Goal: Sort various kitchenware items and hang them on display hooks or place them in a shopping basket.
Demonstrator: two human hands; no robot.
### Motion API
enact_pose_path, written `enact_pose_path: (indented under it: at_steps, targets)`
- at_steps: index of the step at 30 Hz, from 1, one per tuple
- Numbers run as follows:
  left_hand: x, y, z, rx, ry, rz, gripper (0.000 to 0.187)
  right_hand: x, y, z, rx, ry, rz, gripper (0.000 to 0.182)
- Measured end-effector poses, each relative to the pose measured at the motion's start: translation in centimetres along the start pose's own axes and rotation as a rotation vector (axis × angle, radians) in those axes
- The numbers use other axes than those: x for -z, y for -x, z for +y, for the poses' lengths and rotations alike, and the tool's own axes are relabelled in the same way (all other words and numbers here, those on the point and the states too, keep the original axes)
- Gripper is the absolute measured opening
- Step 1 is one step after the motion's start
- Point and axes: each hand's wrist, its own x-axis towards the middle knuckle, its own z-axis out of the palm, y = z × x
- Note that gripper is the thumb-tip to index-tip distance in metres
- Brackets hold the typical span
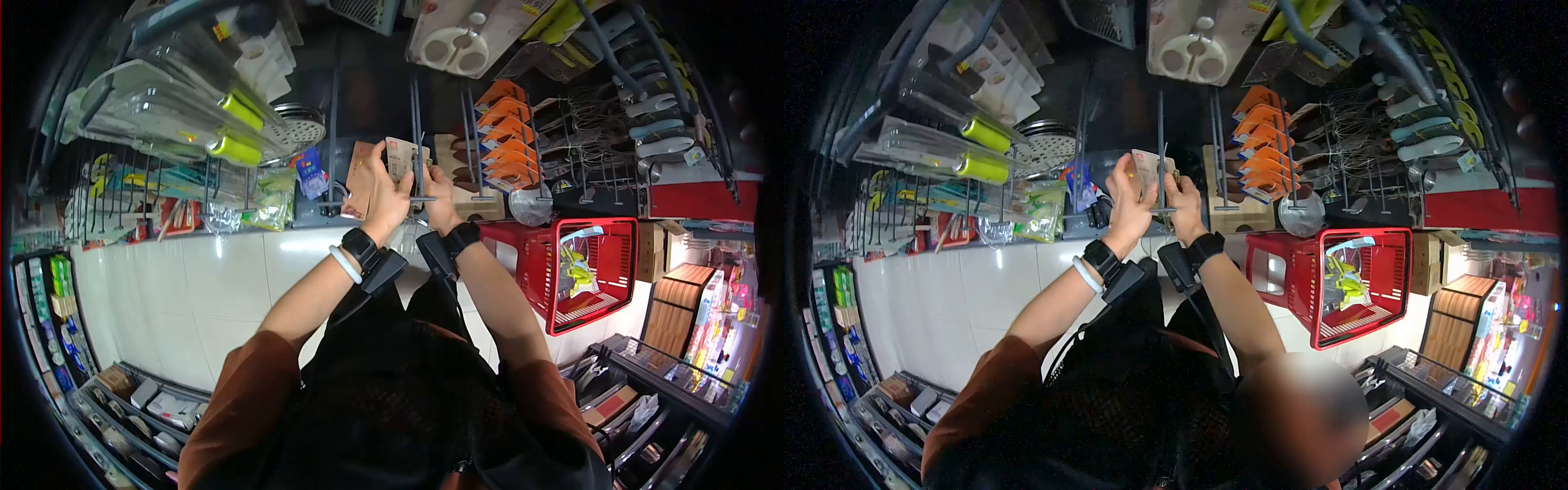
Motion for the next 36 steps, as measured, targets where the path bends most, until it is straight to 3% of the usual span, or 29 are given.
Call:
enact_pose_path:
  at_steps: [1,3,5,7,9,13,15,16,17,18,21,25,26,28,29,33,35,36]
  targets:
    - [-0.1,-0.2,0.0,-0.044,-0.065,-0.004,0.061,-0.1,-1.1,0.3,0.038,0.024,0.029,0.039]
    - [-0.8,-0.6,-1.4,-0.071,-0.203,0.015,0.044,-0.9,-0.5,-2.9,0.118,0.268,0.1,0.04]
    - [-0.9,-1.3,-1.5,0.156,0.121,-0.117,0.038,-1.0,-1.6,-3.6,0.063,0.224,0.063,0.039]
    - [-1.4,-2.0,-1.6,0.187,0.39,-0.129,0.039,-0.9,-1.6,-4.2,0.043,0.174,0.001,0.037]
    - [-1.9,-2.6,-3.5,0.175,0.419,-0.17,0.039,-1.4,-2.5,-3.2,0.155,0.176,0.067,0.038]
    - [-1.9,-2.8,-2.0,0.319,0.668,-0.113,0.038,-2.3,-1.4,-3.9,0.127,0.172,0.184,0.045]
    - [-2.6,-4.0,-7.9,0.024,0.292,-0.062,0.037,-1.3,0.0,-3.5,0.146,0.337,0.111,0.043]
    - [-2.7,-3.9,-6.4,0.116,0.536,-0.044,0.036,-0.4,1.2,-2.9,0.161,0.367,0.07,0.041]
    - [-2.3,-3.3,-3.8,0.241,0.674,-0.092,0.035,0.7,2.6,-2.3,0.175,0.398,0.042,0.039]
    - [-2.0,-3.0,-2.7,0.255,0.577,-0.066,0.036,1.8,3.9,-1.4,0.13,0.443,0.03,0.038]
    - [-1.8,-4.4,-7.1,0.182,0.68,-0.172,0.042,7.3,8.6,-0.9,-0.062,0.69,0.002,0.037]
    - [-1.9,-5.4,-5.2,0.149,0.716,-0.167,0.049,16.2,13.5,0.1,-0.307,0.501,0.077,0.03]
    - [-2.0,-5.3,-4.2,0.157,0.704,-0.172,0.048,18.3,13.9,2.7,-0.18,0.491,0.183,0.034]
    - [-1.7,-4.9,-3.0,0.165,0.679,-0.178,0.047,20.7,16.9,-1.7,-0.322,0.264,0.287,0.022]
    - [-1.7,-4.7,-2.7,0.19,0.687,-0.185,0.045,22.6,17.0,0.5,-0.216,0.177,0.353,0.02]
    - [-0.6,-3.4,-5.6,0.11,0.64,-0.219,0.045,28.3,18.7,-2.3,-0.176,0.102,0.552,0.016]
    - [-0.4,-1.4,-6.4,0.179,0.631,-0.174,0.048,31.4,18.6,-2.8,-0.22,0.06,0.618,0.014]
    - [-0.2,-1.1,-7.3,0.384,0.849,-0.085,0.052,33.3,18.3,-2.0,-0.193,0.104,0.641,0.015]
